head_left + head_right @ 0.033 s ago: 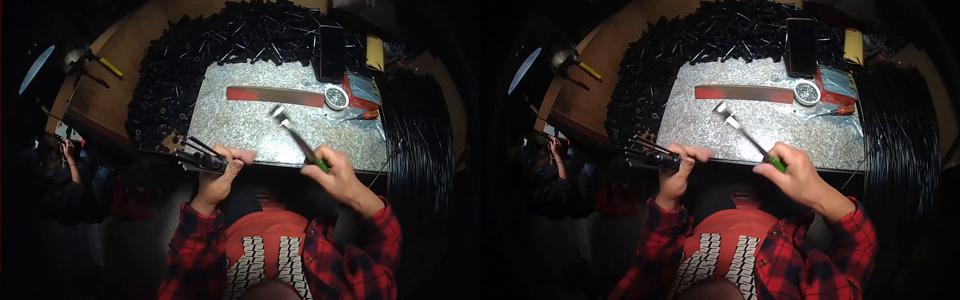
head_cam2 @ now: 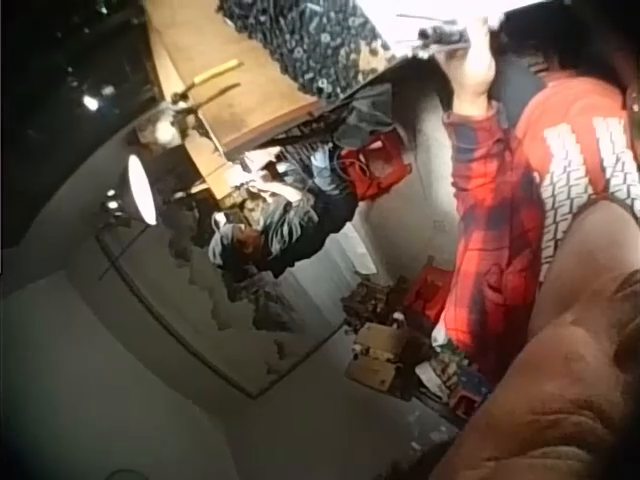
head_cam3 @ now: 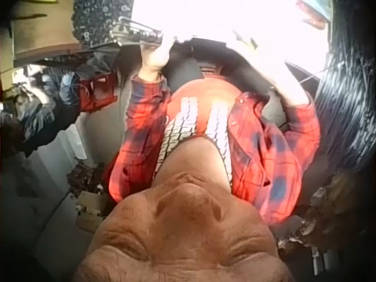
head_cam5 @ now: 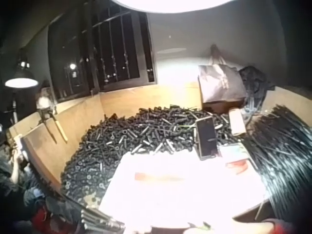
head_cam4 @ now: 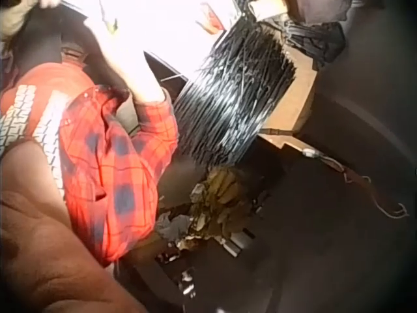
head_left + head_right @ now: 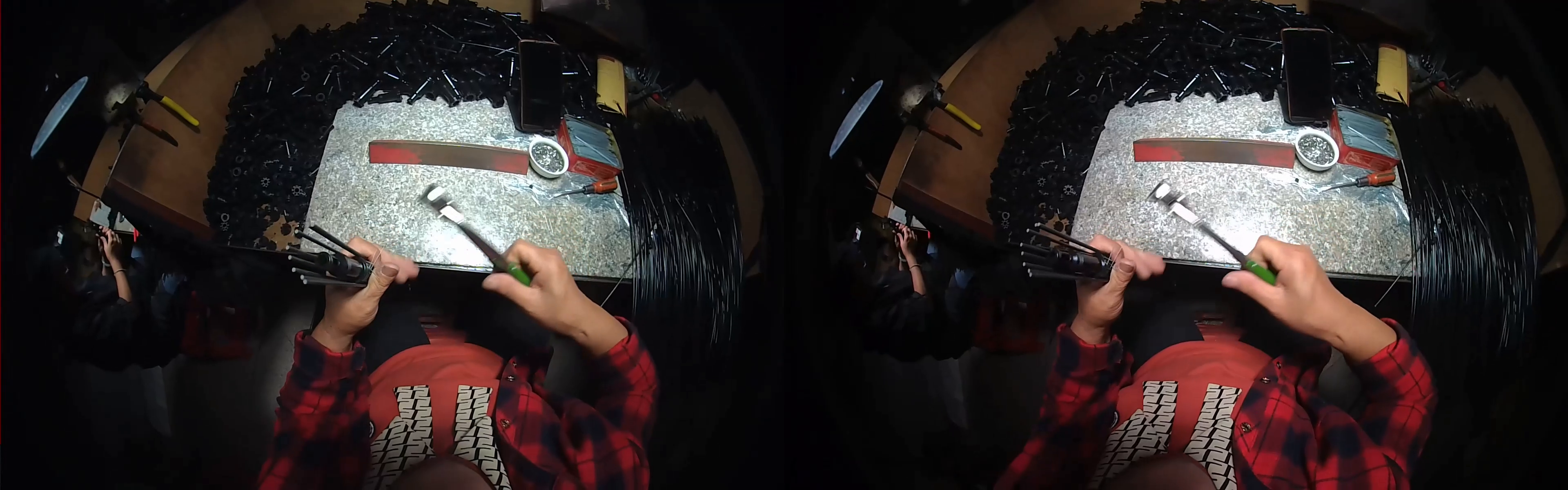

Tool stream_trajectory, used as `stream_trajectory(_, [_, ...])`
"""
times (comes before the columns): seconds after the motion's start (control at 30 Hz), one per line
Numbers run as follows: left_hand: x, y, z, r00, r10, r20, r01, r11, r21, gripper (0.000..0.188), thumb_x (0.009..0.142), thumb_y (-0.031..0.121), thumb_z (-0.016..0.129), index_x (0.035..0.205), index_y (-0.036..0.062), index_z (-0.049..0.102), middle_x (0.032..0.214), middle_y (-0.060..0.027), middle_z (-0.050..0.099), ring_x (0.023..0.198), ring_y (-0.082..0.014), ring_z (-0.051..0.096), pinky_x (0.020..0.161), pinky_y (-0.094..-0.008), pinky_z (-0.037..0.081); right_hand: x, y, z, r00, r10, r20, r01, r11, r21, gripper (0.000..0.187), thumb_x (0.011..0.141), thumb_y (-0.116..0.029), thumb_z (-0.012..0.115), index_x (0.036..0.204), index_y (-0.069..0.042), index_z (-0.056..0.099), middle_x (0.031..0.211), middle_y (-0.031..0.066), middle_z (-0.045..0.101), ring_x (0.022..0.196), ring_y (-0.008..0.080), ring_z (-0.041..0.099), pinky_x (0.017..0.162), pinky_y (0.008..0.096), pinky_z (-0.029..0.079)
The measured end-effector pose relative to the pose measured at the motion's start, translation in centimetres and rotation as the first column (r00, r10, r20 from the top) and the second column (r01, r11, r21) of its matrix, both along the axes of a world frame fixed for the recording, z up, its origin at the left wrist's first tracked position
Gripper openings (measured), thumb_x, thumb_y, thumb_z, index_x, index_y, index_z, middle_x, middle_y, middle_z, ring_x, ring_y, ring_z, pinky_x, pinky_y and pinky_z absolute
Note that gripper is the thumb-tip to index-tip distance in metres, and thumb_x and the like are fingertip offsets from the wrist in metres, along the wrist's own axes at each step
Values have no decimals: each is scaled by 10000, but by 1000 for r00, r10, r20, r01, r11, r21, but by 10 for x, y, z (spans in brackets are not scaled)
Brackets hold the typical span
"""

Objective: Assembling black plastic mechanical components and straps using various hand tools at a workstation.

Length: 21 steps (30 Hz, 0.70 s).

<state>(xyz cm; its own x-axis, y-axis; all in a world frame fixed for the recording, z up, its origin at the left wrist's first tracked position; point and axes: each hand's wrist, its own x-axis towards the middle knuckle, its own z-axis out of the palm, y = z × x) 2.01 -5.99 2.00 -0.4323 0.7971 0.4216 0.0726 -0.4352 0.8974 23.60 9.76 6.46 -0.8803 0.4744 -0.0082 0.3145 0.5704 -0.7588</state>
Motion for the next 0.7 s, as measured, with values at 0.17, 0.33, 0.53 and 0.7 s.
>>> stream_trajectory(0.17, [-2,-7,-1,995,14,96,-5,995,-95,321,840,141,712,867,80,399,647,-19,454,504,-103,468,485,-247,424,-9,-2,17,989,109,-97,-36,824,565,226,733,-80,697,852,-9,518,911,115,561,805,250,581,686,388,463])
stream_trajectory(0.33, [0,-3,1,984,-80,160,82,997,-9,847,577,347,866,1111,100,257,548,53,402,443,-57,407,433,-209,325,-22,4,18,960,86,-267,215,384,898,210,768,-91,632,958,-16,585,1222,145,511,1222,314,470,1073,569,277])
stream_trajectory(0.53, [-5,-3,-20,993,53,108,-44,996,-83,870,521,419,876,1098,63,329,649,46,468,543,-53,456,542,-186,366,-26,-5,18,965,157,-209,159,280,947,226,797,-117,625,995,-14,588,1264,142,496,1269,325,434,1098,591,221])
stream_trajectory(0.7, [2,-5,-12,984,138,113,-121,981,-152,717,500,377,913,999,43,522,831,45,481,716,-57,461,658,-205,390,-20,-12,21,974,152,-168,87,432,898,211,763,-97,612,950,-4,584,1109,164,552,1039,303,554,970,468,404])
